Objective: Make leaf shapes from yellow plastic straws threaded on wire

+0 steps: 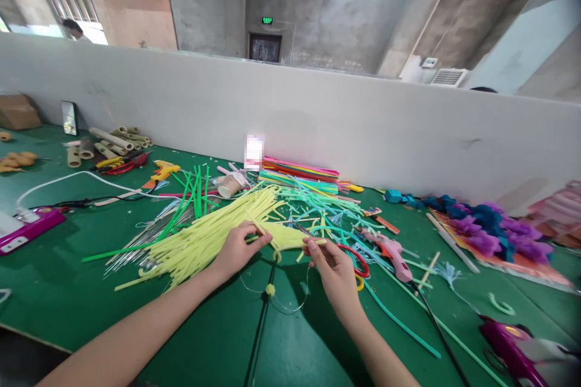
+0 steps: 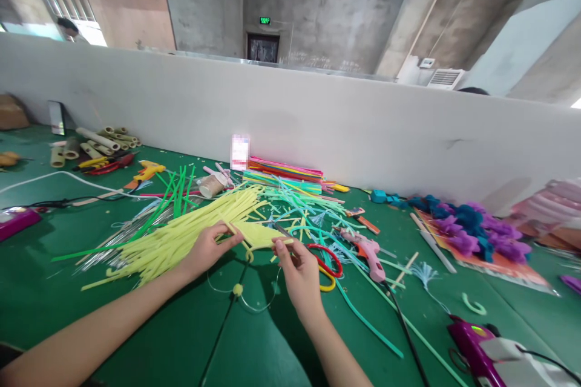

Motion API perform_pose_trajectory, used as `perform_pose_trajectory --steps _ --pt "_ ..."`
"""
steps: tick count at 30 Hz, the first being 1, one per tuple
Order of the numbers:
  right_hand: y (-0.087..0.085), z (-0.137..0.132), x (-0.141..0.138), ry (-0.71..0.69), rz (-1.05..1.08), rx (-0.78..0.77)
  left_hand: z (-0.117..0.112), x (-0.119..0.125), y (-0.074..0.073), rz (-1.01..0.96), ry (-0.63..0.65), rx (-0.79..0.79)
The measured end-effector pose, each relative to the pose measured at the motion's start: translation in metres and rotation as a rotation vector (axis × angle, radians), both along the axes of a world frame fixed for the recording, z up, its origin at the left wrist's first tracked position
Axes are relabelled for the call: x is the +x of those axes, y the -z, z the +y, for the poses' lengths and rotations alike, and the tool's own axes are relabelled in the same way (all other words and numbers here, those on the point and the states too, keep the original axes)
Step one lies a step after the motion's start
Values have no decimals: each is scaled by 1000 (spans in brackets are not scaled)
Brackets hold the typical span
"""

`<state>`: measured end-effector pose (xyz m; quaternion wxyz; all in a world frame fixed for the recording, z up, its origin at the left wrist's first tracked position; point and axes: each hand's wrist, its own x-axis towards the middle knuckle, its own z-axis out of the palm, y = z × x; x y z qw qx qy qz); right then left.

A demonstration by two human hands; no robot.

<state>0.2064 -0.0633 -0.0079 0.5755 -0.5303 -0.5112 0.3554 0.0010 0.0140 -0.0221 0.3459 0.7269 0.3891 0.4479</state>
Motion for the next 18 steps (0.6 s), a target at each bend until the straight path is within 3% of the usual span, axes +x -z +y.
perform_pose_trajectory --steps 10,18 --pt "5 11 20 134 105 -54 9 -5 -1 -116 -62 -200" --pt "7 17 28 241 219 -90 13 -3 -1 -355 -72 -270"
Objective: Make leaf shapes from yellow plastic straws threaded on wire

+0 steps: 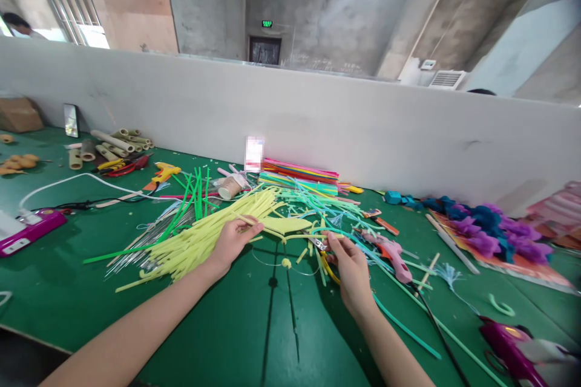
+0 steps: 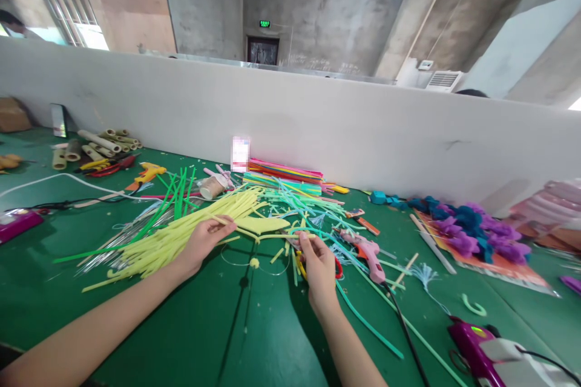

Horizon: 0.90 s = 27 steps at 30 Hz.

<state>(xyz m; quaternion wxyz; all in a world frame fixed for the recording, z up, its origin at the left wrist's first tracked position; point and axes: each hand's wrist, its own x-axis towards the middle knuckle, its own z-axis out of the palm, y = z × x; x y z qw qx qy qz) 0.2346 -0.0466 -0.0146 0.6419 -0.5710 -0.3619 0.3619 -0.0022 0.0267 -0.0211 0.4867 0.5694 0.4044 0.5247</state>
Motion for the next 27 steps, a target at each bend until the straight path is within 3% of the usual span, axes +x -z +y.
perform_pose_trajectory --steps 6,27 --pt "2 1 2 9 29 3 -3 -1 -8 -81 -11 -120" --pt "10 5 6 36 13 20 1 -2 -11 -111 -24 -162"
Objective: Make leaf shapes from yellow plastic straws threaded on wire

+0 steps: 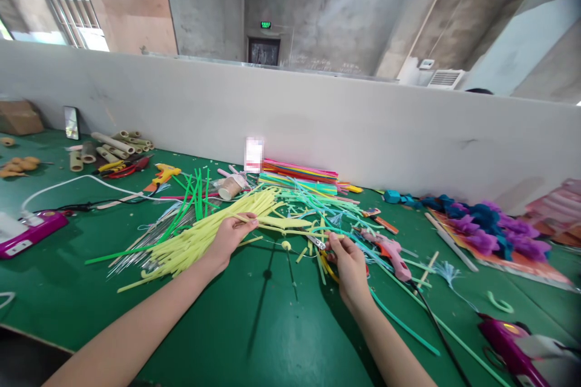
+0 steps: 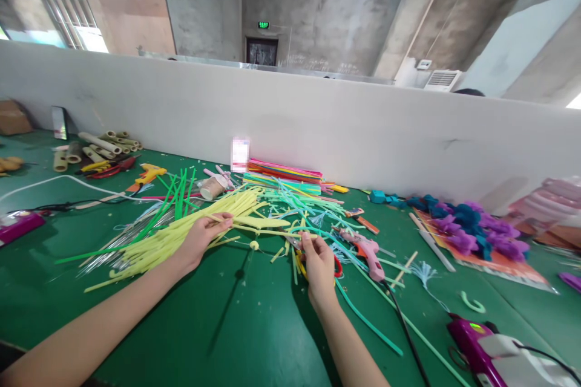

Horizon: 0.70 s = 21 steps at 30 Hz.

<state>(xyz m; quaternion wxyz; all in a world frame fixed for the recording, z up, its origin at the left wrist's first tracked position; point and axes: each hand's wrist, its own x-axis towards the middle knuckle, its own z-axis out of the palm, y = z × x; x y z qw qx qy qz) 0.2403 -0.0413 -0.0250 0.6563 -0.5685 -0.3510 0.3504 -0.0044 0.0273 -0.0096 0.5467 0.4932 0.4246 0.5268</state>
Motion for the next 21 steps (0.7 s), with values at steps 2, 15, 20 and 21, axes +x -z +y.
perform_pose_trajectory --steps 2,15,20,21 --pt "0 0 -1 -3 5 1 0 0 0 -7 -3 1" --pt "3 1 -1 37 -54 25 2 0 2 -6 -30 28" --pt "2 2 -1 40 -45 17 4 -2 5 -1 -22 20" --pt "3 2 -1 39 -38 14 4 -2 5 1 -20 22"
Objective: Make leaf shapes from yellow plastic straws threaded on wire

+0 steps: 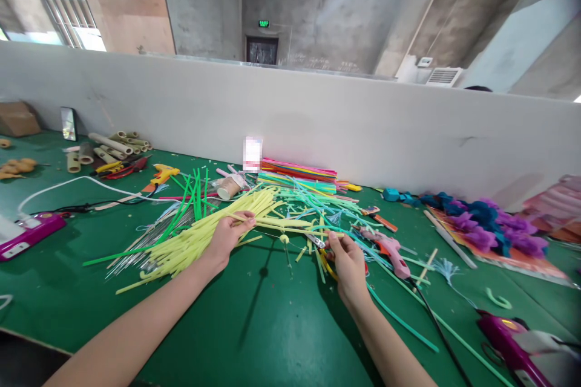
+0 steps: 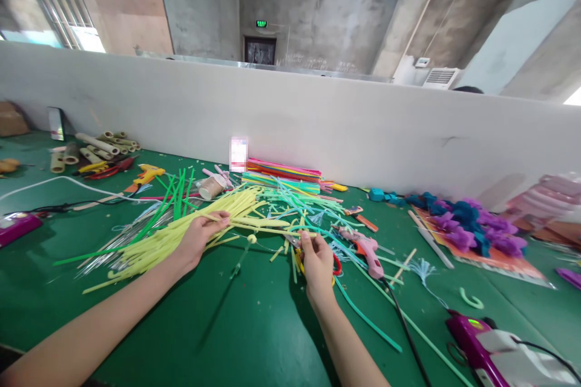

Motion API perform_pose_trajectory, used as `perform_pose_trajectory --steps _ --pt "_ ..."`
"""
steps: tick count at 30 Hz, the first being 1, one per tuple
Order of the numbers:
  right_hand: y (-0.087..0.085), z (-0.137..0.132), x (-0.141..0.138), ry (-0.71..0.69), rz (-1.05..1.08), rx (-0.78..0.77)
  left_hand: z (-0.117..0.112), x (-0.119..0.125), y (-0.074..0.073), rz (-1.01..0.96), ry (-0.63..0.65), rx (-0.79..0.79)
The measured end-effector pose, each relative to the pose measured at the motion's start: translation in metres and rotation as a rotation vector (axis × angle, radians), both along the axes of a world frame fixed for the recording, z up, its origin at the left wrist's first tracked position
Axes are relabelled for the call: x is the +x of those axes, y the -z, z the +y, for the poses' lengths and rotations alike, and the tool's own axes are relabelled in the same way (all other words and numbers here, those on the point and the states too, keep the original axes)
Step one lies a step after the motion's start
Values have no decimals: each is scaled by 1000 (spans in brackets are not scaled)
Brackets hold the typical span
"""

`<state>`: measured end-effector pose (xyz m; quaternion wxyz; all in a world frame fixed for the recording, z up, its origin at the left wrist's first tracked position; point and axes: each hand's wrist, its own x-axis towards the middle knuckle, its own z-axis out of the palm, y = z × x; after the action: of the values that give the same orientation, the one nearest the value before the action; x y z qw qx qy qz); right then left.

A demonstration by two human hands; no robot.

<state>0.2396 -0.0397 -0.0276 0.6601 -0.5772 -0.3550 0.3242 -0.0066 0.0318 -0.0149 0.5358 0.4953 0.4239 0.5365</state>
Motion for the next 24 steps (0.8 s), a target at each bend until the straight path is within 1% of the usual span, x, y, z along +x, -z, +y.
perform_pose_trajectory --steps 7,9,13,17,18,20,22,24 --pt "0 -1 -1 7 5 10 0 0 1 -16 11 -27" --pt "-1 0 1 -4 -49 9 1 -1 1 -22 35 -56" --pt "-2 2 7 -67 -236 21 2 -3 3 -51 87 -118" --pt "1 4 7 -126 -289 6 0 -2 2 -12 80 -78" --pt "1 4 6 -119 -302 18 -1 -1 1 8 72 -58" --pt "1 4 4 -50 -375 58 -2 -1 1 51 63 -30" --pt "-1 2 3 53 -544 110 -2 -1 2 77 58 -17" --pt "-5 -2 1 100 -777 166 -1 -1 4 76 42 -8"
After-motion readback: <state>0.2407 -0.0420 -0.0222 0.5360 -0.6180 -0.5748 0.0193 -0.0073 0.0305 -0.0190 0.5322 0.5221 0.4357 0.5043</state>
